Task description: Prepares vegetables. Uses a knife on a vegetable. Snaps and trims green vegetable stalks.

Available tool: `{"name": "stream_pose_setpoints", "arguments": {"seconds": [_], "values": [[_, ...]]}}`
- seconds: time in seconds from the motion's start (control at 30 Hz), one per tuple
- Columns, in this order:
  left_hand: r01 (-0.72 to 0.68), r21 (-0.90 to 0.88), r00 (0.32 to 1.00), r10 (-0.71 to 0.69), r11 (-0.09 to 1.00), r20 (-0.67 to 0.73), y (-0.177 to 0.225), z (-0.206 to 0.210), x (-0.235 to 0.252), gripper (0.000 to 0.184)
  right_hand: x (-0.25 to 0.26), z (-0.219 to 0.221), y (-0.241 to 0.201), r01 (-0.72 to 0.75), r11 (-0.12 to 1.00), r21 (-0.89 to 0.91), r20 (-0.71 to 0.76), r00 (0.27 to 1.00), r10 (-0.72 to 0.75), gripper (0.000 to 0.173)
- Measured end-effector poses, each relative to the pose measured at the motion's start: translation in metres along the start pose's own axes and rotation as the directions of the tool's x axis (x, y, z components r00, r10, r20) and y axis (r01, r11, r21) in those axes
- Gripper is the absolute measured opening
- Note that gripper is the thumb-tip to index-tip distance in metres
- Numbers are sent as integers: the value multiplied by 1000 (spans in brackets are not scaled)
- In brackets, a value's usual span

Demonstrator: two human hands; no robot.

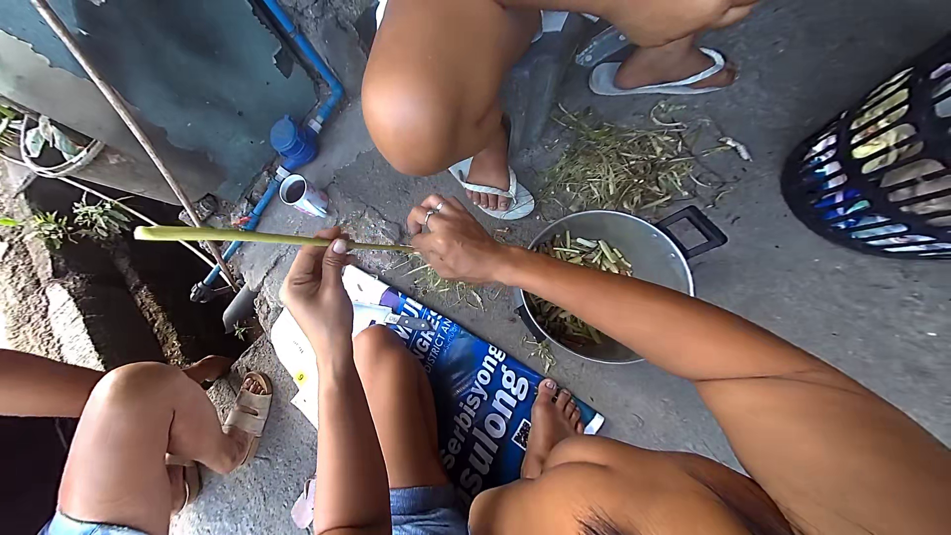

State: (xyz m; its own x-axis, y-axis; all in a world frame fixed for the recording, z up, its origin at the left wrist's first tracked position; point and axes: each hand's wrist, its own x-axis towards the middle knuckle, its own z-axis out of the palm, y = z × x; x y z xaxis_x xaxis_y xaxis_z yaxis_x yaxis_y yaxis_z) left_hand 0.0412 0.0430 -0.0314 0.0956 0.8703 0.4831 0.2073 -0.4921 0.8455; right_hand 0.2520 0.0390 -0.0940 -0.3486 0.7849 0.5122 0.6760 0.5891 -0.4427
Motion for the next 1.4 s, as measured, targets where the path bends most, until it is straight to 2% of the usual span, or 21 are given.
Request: {"name": "stream_pose_setpoints", "arguments": {"seconds": [0.1, 0.2, 0.37, 0.43, 0.53, 0.57, 0.6, 0.67, 0.73, 0.8, 1.0, 1.2, 1.4], "values": [[-4, 6, 999, 4, 1000, -53, 1, -19, 6, 14, -10, 3, 21, -112, 993, 47, 89, 990, 107, 19], [7, 6, 992, -6, 1000, -123, 6, -40, 11, 17, -23, 6, 50, -246, 969, -3, 201, 949, 242, 20], [55, -4, 978, -55, 998, -199, 8, -65, 14, 19, -36, 2, 85, -439, 857, -270, 403, 757, 515, 19], [83, -8, 973, -83, 997, -217, 10, -65, 14, 20, -36, 0, 89, -488, 799, -351, 417, 683, 600, 19], [102, -29, 974, -105, 994, -199, 11, -58, 13, 22, -29, -3, 88, -553, 748, -368, 418, 620, 664, 20], [101, -36, 977, -106, 994, -187, 11, -56, 13, 22, -26, -7, 85, -578, 753, -315, 431, 620, 656, 22], [102, -39, 979, -107, 994, -173, 11, -53, 14, 22, -22, -11, 81, -596, 776, -209, 430, 656, 620, 23], [89, -48, 987, -94, 995, -127, 11, -49, 14, 22, -13, -20, 63, -594, 799, 95, 372, 765, 525, 26], [76, -65, 993, -82, 995, -88, 10, -44, 14, 22, -4, -25, 38, -515, 782, 351, 253, 856, 450, 27], [64, -74, 997, -67, 995, -37, 8, -41, 14, 23, 6, -25, 15, -419, 776, 471, 160, 906, 392, 26], [43, -106, 999, -39, 993, 38, 11, -32, 11, 25, 20, -16, -15, -298, 831, 470, 113, 954, 279, 16], [44, -127, 992, -28, 991, 122, 7, -30, 7, 26, 22, -18, -19, -294, 819, 493, 132, 956, 264, 11], [78, -147, 987, -56, 986, 148, 7, -25, 5, 26, 22, -17, -17, -276, 824, 494, 142, 961, 237, 12]]}}
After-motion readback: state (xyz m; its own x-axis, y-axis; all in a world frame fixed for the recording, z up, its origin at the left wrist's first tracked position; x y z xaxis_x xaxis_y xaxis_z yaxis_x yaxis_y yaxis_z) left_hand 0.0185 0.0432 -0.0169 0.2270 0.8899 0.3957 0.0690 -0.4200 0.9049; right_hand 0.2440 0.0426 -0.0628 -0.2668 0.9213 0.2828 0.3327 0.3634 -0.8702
